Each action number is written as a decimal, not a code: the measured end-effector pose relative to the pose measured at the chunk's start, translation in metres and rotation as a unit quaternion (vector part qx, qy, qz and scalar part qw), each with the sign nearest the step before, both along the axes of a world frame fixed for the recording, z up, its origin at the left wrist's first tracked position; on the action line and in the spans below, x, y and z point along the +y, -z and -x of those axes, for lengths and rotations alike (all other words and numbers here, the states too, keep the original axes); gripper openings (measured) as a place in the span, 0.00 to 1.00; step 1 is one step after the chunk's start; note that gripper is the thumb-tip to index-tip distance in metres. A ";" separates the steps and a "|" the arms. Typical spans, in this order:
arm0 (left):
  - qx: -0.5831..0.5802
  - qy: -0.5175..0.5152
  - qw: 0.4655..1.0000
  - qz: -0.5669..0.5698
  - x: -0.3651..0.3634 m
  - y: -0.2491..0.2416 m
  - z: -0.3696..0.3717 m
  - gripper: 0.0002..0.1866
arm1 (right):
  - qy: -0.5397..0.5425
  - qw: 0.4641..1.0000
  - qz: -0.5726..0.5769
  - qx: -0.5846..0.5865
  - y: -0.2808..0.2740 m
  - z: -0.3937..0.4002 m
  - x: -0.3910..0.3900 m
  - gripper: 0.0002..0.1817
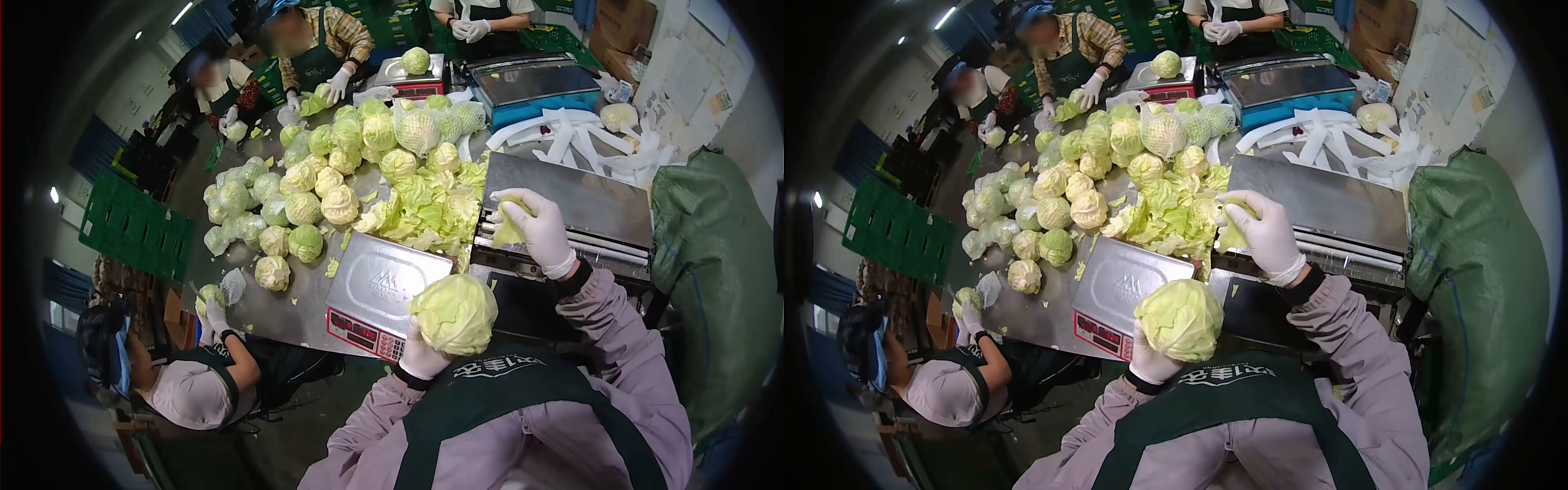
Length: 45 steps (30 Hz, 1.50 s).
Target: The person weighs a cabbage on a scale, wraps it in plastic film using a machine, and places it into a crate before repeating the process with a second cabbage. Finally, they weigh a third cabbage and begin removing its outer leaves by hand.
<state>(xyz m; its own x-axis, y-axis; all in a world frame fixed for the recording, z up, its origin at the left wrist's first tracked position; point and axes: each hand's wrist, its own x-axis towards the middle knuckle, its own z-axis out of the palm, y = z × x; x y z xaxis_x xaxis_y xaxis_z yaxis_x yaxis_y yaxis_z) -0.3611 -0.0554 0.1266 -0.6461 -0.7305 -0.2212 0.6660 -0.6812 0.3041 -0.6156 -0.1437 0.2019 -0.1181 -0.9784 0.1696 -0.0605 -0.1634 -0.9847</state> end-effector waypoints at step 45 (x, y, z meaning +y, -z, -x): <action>-0.139 0.105 0.972 0.159 -0.012 0.015 -0.025 0.48 | -0.346 0.890 0.103 0.277 -0.049 -0.031 0.043 0.46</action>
<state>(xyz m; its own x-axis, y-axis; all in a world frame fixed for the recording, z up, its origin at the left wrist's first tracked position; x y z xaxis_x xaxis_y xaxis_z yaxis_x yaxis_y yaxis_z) -0.3364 -0.0671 0.1114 -0.7357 -0.6493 -0.1929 0.3852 -0.6352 0.6694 -0.5844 -0.1009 0.2505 0.6594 -0.7254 0.1977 -0.3427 -0.5240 -0.7797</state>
